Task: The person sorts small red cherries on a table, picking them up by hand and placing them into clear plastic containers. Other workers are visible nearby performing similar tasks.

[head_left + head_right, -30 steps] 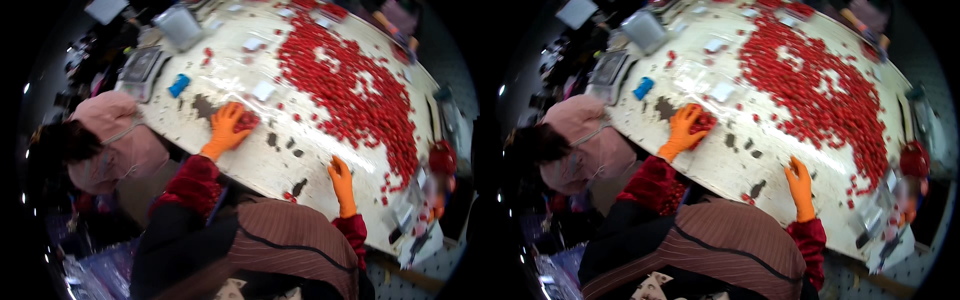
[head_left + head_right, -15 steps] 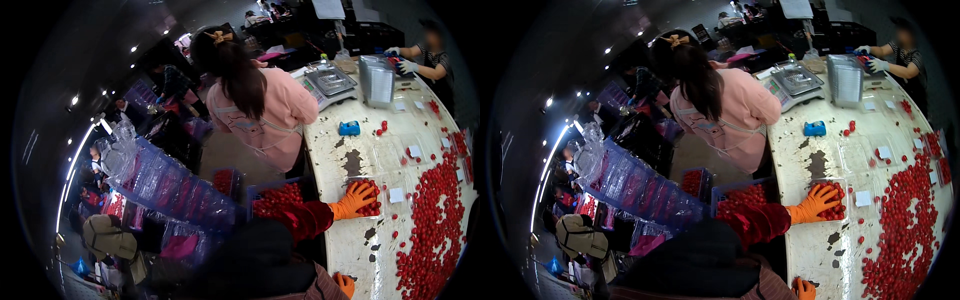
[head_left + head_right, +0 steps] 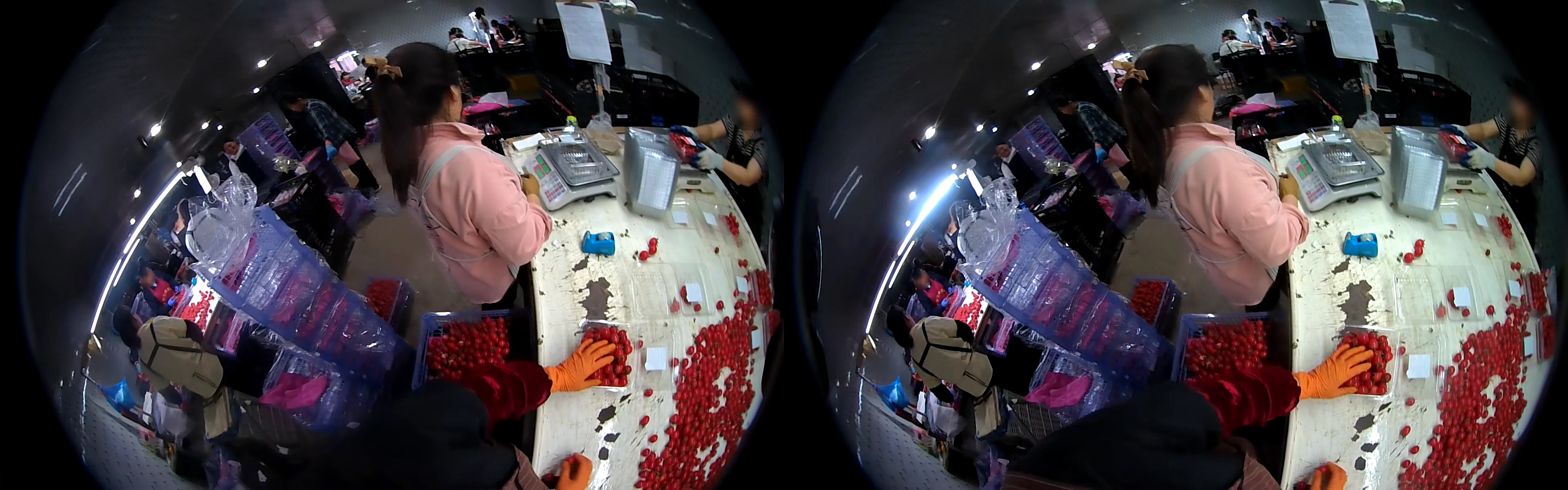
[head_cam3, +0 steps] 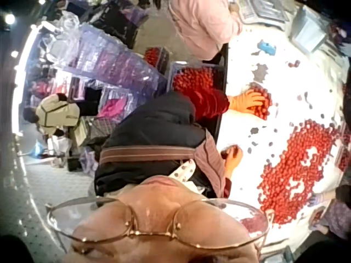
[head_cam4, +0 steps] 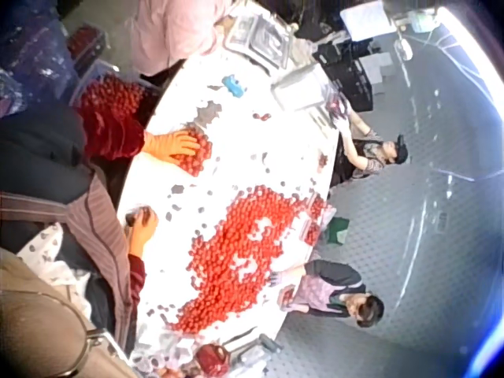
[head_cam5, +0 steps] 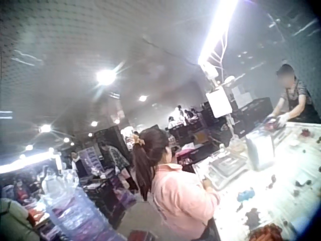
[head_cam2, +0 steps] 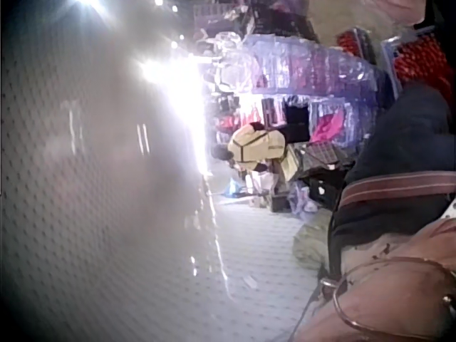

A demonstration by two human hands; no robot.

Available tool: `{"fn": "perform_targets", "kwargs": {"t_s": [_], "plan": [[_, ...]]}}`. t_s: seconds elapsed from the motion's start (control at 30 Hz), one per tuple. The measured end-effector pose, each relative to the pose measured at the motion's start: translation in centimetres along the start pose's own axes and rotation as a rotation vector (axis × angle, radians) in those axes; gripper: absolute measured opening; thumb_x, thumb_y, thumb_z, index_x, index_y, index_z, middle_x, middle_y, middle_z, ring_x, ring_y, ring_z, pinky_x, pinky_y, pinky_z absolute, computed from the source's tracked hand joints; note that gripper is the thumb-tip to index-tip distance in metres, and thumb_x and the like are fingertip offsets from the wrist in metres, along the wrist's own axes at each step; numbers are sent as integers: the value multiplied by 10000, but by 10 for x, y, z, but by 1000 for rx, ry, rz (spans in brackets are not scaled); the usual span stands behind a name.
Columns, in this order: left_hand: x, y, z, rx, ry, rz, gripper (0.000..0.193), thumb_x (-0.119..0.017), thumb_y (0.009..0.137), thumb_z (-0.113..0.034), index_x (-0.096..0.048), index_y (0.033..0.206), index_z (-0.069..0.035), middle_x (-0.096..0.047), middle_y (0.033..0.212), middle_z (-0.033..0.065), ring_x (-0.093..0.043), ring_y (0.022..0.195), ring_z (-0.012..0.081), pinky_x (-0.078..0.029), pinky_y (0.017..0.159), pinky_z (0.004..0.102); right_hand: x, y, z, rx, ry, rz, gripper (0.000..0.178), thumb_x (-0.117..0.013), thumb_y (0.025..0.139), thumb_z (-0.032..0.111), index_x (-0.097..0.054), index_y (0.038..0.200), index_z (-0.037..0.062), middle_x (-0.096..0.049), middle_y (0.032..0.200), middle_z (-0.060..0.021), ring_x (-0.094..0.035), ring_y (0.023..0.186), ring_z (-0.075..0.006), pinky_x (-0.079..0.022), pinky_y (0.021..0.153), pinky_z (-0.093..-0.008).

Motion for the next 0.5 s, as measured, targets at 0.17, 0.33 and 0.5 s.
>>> {"fn": "perform_targets", "kwargs": {"t_s": [0.17,0.33,0.5], "plan": [[3,-14,-6,76,-120,-184,492,-732,729,-138,-461,1120,-13,-252,1525,222,-267,1388,400,-214,1142,478,23,82,2,-74,182,-149,279,-649,906,148,-628,1159,31,-631,1069,-110,-591,948,-226,-486,858,-360],[5,-25,-3,94,-167,-207,536,-752,689,-127,-448,1116,-9,-266,1498,249,-287,1366,423,-244,1134,482,22,174,71,337,115,-435,350,-613,838,-8,-608,1188,-18,-626,1142,-160,-585,1020,-311,-439,943,-394],[21,11,-15,-58,-287,-214,566,-770,739,-268,-501,1178,-34,-359,1455,235,-333,1357,437,-272,1116,510,10,204,82,471,-172,-287,477,-640,702,27,-653,1179,34,-651,1101,-174,-590,1056,-362,-456,919,-460]]}}
Point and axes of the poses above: each hand's wrist, its own y-axis towards the middle knuckle, its own x-axis out of the back of the hand, z = x × y, the point moved 6 cm from there along y, towards the middle knuckle
